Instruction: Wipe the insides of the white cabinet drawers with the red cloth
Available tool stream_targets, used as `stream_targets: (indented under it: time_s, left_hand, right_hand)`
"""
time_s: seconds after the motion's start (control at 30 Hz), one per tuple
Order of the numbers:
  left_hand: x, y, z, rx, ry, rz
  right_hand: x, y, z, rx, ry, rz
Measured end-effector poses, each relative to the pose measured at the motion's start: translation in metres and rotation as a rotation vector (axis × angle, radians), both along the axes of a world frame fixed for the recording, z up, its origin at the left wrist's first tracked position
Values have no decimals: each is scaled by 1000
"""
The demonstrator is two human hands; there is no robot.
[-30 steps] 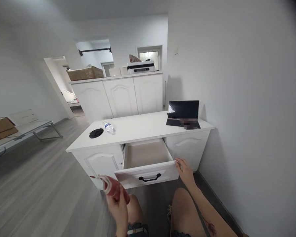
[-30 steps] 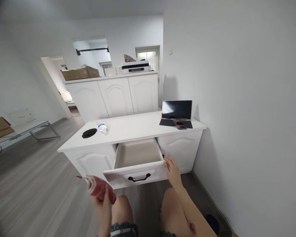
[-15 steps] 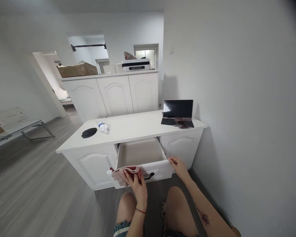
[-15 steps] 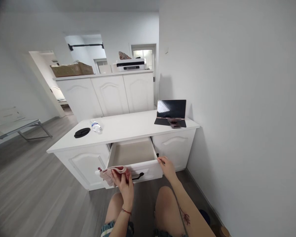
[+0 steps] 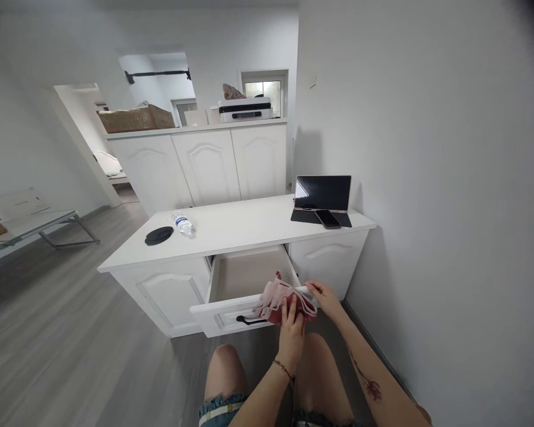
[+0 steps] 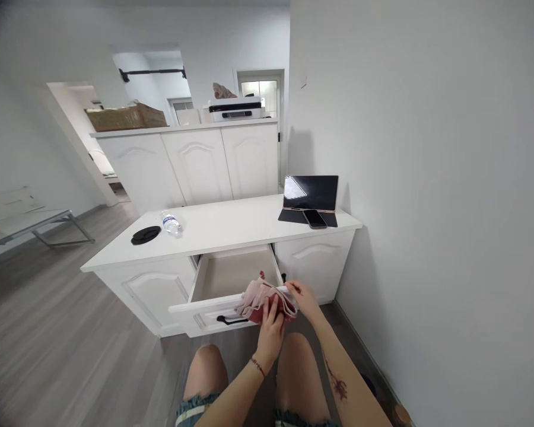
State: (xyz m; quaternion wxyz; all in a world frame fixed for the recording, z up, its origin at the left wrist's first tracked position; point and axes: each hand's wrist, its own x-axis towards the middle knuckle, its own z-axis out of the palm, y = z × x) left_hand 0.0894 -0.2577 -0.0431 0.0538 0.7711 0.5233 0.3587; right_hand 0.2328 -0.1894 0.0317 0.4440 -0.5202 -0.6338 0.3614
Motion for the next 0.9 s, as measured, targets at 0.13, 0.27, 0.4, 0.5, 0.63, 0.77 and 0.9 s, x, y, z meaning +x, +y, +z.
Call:
stream_targets:
  time_s: [0.13, 0.27, 0.4, 0.5, 0.63, 0.77, 0.9]
  left_hand:
    - [3, 11, -15, -61, 199, -152]
    - [-9, 19, -21, -53, 302, -286]
    - [-33, 21, -19, -24, 362, -425]
    - [-50, 17, -15, -96, 361, -444]
    - [-67, 12, -6, -267, 68, -265]
    - [-94, 6, 5, -316, -56, -211]
    - [-143, -5, 8, -327, -101, -199]
  right_hand:
    - [4, 5, -1, -38, 39, 46]
    - [5, 6, -1, -31, 58, 67]
    - [4, 4, 4, -38, 5, 47]
    - [3, 2, 7, -45, -13, 16]
    - [2, 1, 9, -28, -27, 4]
    - [4, 1, 6, -34, -45, 36]
    - [6, 4, -1, -48, -36, 40]
